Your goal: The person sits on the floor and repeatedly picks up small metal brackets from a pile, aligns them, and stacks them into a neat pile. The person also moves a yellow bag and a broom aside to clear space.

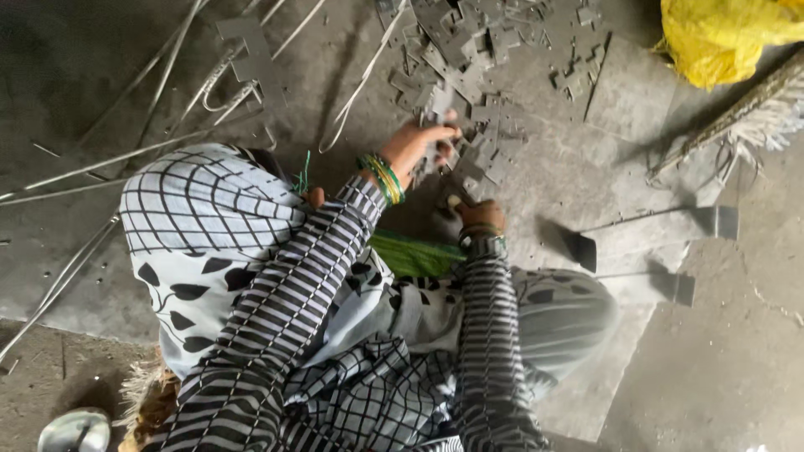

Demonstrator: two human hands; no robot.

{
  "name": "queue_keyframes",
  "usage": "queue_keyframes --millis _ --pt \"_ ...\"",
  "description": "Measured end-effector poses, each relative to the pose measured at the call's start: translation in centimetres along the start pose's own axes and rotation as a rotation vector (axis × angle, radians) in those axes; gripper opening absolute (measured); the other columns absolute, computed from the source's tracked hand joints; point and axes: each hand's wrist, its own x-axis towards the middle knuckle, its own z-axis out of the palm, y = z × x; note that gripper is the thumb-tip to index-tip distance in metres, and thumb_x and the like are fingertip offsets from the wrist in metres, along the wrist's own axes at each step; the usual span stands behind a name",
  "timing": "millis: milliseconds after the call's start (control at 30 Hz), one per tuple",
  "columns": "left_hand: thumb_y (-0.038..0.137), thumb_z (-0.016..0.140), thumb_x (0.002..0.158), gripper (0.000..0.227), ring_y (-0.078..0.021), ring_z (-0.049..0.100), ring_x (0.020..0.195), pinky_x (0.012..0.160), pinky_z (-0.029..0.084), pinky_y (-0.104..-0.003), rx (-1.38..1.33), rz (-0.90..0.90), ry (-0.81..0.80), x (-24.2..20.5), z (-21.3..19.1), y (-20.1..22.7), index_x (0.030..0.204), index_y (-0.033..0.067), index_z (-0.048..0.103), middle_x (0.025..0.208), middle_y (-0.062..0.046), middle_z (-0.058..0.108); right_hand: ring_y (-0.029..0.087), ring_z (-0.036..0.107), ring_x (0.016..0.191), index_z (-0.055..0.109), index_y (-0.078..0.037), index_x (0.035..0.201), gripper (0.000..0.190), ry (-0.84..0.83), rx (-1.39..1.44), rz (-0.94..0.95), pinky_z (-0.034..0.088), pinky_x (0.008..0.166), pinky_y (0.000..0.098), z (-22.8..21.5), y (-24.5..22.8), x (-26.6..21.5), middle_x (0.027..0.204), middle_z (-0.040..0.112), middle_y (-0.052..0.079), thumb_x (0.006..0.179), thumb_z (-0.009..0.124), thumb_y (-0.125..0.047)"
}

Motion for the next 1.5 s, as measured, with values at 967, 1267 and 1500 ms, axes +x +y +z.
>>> queue_keyframes --millis 967,1267,1500 --pt "0.072 0.067 0.100 0.090 -0.0397 0.059 0.101 0.093 0.046 -0.059 -0.001 -0.148 -0.298 -5.9 2.3 5.4 0.143 -0.0062 0.057 0.125 -0.035 0.057 0.034 0.070 0.103 0.068 -0.003 0.114 0.050 0.409 0.387 -0.383 0.058 0.091 0.0441 -7.0 -0.2 4.8 0.114 0.074 0.022 0.075 0.089 -0.027" --pt "0.091 0.046 0.087 0.104 -0.0044 0.052 0.117 0.096 0.042 -0.042 0.529 -0.011 0.205 0.0 -2.8 -1.0 0.153 0.0108 0.047 0.128 0.013 0.056 0.026 0.071 0.110 0.062 -0.005 0.129 0.039 0.093 1.039 -0.783 0.062 0.093 0.0412 -16.0 -2.8 2.8 0.125 0.071 0.013 0.100 0.070 -0.031" --pt "0.074 0.057 0.089 0.081 -0.0249 0.070 0.074 0.073 0.063 -0.044 -0.026 -0.412 -0.268 -2.5 -0.1 0.0 0.122 0.0005 0.061 0.088 -0.012 0.067 0.040 0.046 0.131 0.052 -0.009 0.138 0.076 0.342 -0.069 0.153 0.045 0.098 0.0620 -13.2 -8.0 6.2 0.146 0.047 0.021 0.087 0.065 -0.063"
